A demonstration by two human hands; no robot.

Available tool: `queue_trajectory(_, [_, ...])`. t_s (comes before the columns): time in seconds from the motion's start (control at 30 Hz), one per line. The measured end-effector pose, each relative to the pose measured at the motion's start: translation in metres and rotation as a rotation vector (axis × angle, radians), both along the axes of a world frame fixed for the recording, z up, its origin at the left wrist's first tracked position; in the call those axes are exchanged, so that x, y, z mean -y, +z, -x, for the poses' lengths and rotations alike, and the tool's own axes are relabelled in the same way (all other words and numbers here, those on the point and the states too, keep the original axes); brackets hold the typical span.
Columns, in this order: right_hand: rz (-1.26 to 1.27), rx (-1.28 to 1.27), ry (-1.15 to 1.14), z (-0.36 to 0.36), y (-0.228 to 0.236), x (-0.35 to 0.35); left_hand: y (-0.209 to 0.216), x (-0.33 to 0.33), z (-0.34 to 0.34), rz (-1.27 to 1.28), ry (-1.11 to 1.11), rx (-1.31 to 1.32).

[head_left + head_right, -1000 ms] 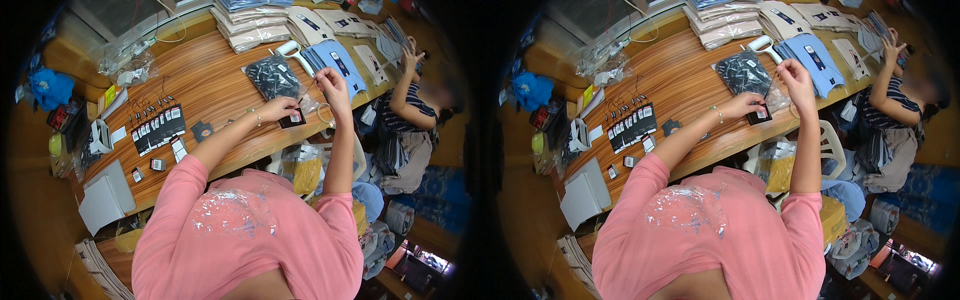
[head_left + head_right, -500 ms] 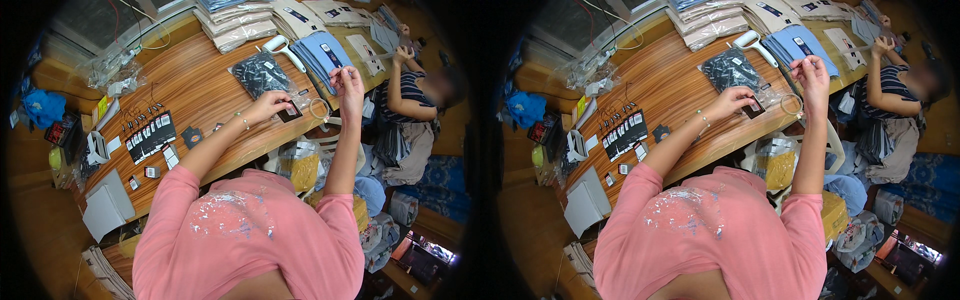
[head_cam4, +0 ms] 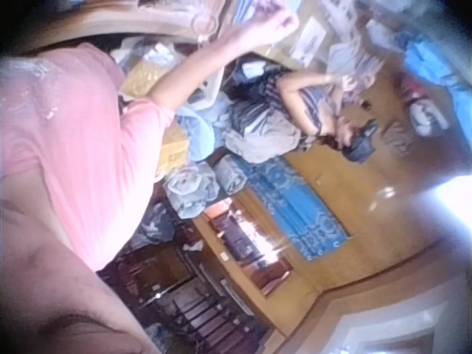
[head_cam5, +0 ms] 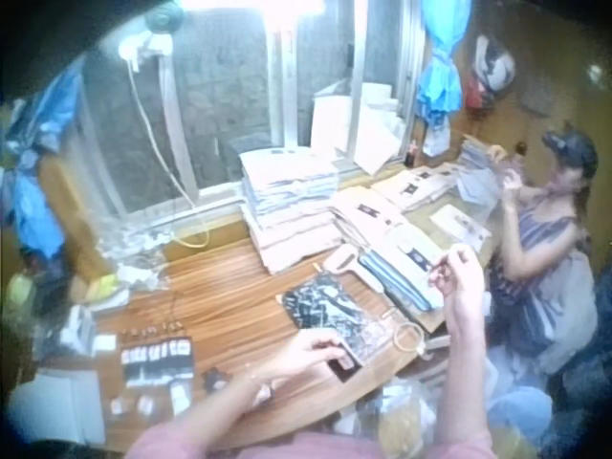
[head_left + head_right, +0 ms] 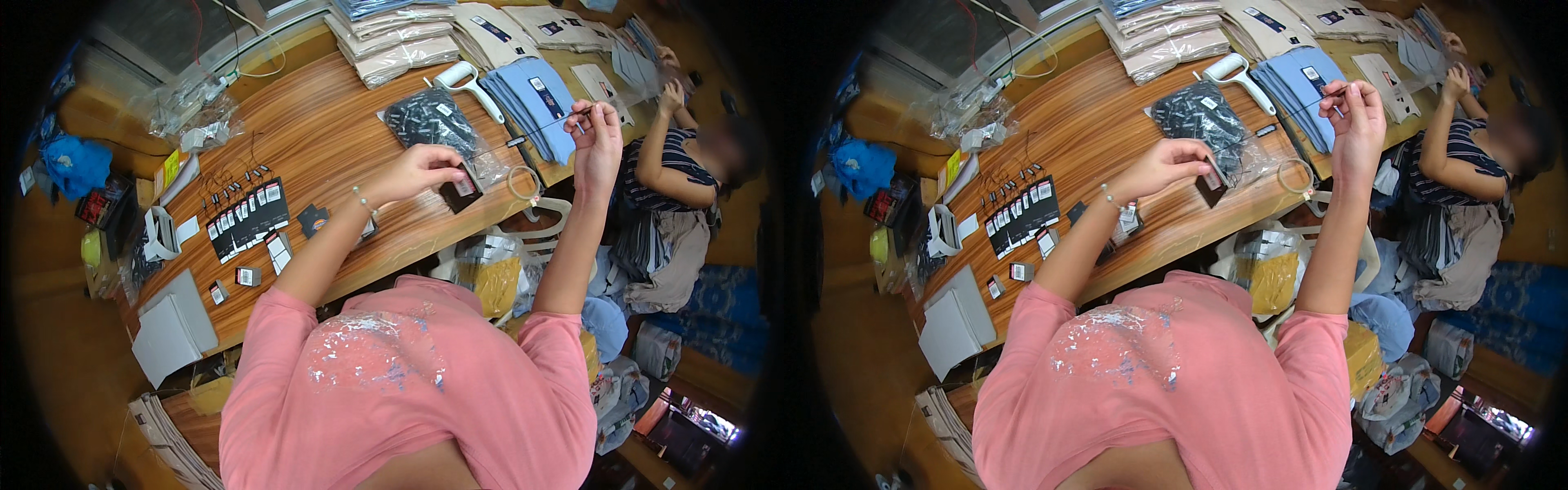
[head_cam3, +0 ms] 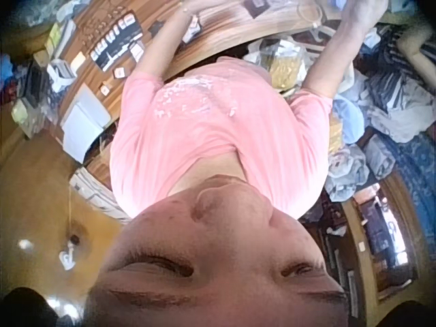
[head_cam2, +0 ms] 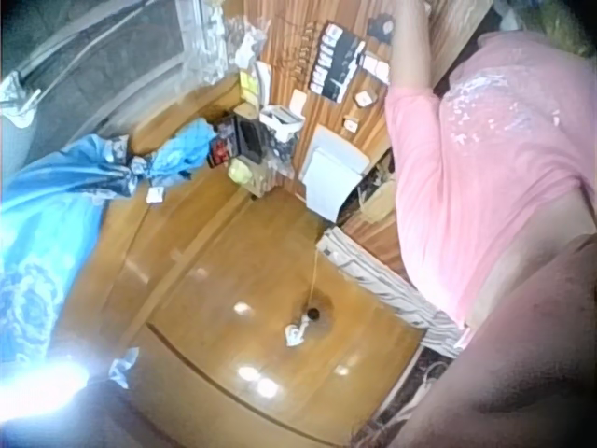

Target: The person threads plastic fasteners through cardboard labels and attaches them to black fabric items on a wooden desk.

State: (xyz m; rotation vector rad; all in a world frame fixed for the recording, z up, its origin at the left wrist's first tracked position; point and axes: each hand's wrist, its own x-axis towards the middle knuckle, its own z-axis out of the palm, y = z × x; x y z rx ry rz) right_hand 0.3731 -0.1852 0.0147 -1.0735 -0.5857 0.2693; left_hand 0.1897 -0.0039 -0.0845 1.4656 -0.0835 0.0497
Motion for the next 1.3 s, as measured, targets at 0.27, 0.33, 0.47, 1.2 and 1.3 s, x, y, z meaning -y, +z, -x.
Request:
queue_trajectory(0.27, [0.171,-0.124,0.065,0.014,-0.066,-0.017,-0.003,-0.054,0.084,-0.037,0.239,-0.153])
queue_trajectory(0.33, [0.255,-0.155,0.095,0.028,-0.095,-0.021,0.009,-0.062,0.1,-0.033,0.264,-0.193])
queue_trajectory(0.47, [0.472,-0.29,0.175,0.076,-0.148,-0.027,0.024,-0.085,0.118,-0.095,0.134,-0.23])
queue_trajectory(1.2, [0.648,0.045,0.998,0.19,-0.067,-0.106,0.084,-0.103,0.139,-0.488,-0.266,-0.296])
queue_trajectory(1.3, [0.613,0.015,0.924,0.199,-0.076,-0.109,0.068,-0.108,0.146,-0.47,-0.285,-0.226])
